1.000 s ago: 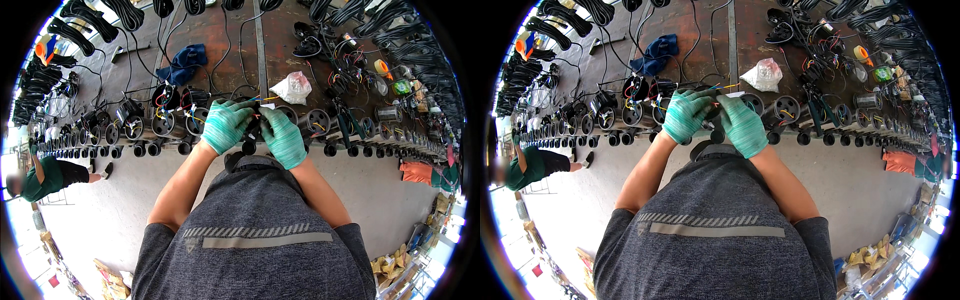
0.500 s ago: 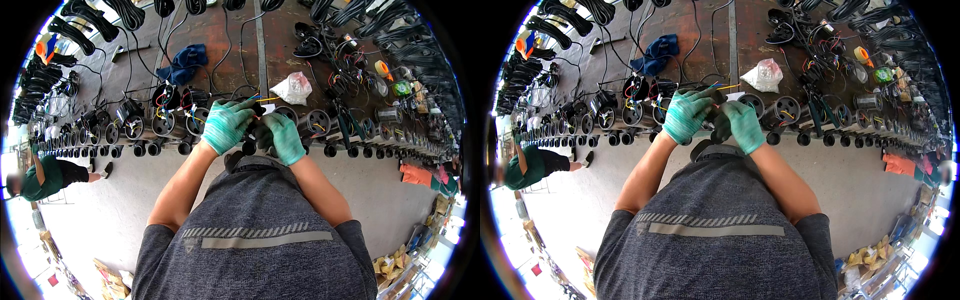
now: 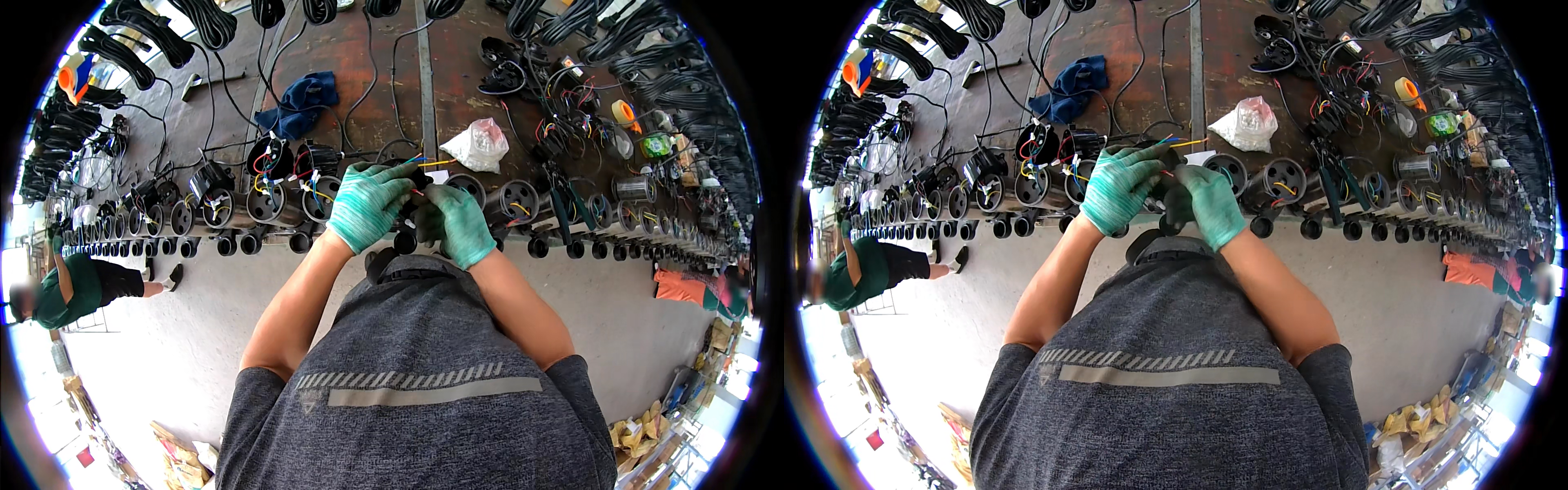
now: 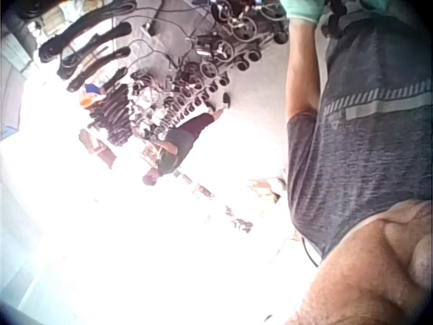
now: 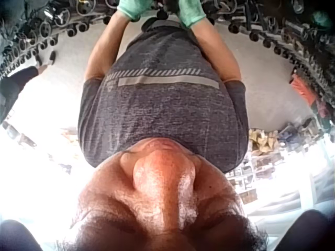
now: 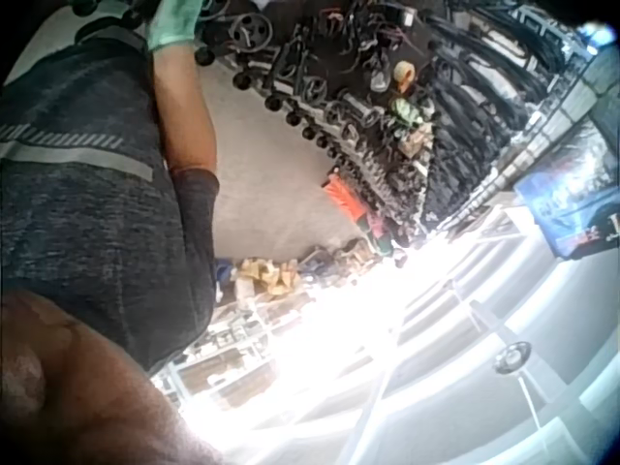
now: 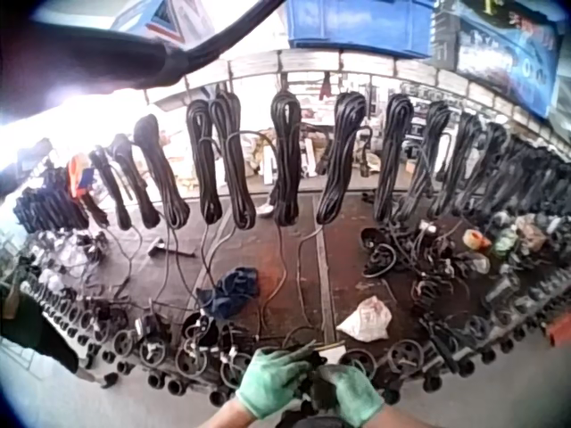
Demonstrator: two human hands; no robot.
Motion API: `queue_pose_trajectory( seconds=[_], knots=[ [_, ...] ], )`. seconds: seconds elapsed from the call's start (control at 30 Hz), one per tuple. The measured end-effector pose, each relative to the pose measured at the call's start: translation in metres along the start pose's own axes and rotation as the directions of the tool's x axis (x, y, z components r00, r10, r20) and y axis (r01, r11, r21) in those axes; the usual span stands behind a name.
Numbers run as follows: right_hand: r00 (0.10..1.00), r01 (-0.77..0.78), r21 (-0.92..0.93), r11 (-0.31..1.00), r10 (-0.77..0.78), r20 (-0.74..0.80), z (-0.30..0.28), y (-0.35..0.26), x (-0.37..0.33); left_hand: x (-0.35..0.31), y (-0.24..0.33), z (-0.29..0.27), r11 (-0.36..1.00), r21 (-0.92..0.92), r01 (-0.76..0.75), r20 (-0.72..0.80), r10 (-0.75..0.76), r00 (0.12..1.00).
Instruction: The person assembles electrical components at a workbench. They pick small white plastic connectors from a pile and insert them into cylindrical black housings containing wires. They then use pliers to crimp the connectors onto the wires. The person repeats this process for multiple units.
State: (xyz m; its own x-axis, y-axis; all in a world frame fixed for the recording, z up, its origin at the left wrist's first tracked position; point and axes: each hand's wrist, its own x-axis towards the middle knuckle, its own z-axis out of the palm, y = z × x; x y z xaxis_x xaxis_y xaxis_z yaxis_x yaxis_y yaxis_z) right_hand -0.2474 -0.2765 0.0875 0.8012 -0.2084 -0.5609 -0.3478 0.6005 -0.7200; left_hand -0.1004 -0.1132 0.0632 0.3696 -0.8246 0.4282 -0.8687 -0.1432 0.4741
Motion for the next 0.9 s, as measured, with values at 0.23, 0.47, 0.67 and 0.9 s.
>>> queue_pose_trajectory(
  seconds=[0.23,0.47,0.67,0.9],
  knots=[
    [0.450,0.568,-0.774,-0.280,-0.682,0.577,-0.017,0.009,0.016,0.005,0.003,-0.006,0.999,-0.054,-0.003,0.027,0.004,1.000],
    [0.600,0.583,-0.782,0.222,-0.767,0.230,-0.010,0.013,0.024,0.009,0.006,-0.003,1.000,0.007,-0.015,0.002,0.015,1.000],
    [0.878,0.423,-0.650,0.631,-0.462,0.124,-0.018,-0.038,0.009,0.007,0.017,0.002,0.999,0.040,0.003,-0.078,0.000,0.997],
    [0.912,0.131,-0.991,0.014,-0.393,0.115,-0.168,-0.115,0.146,0.007,0.021,0.010,0.997,0.054,0.062,-0.140,-0.054,0.989]
  ],
)
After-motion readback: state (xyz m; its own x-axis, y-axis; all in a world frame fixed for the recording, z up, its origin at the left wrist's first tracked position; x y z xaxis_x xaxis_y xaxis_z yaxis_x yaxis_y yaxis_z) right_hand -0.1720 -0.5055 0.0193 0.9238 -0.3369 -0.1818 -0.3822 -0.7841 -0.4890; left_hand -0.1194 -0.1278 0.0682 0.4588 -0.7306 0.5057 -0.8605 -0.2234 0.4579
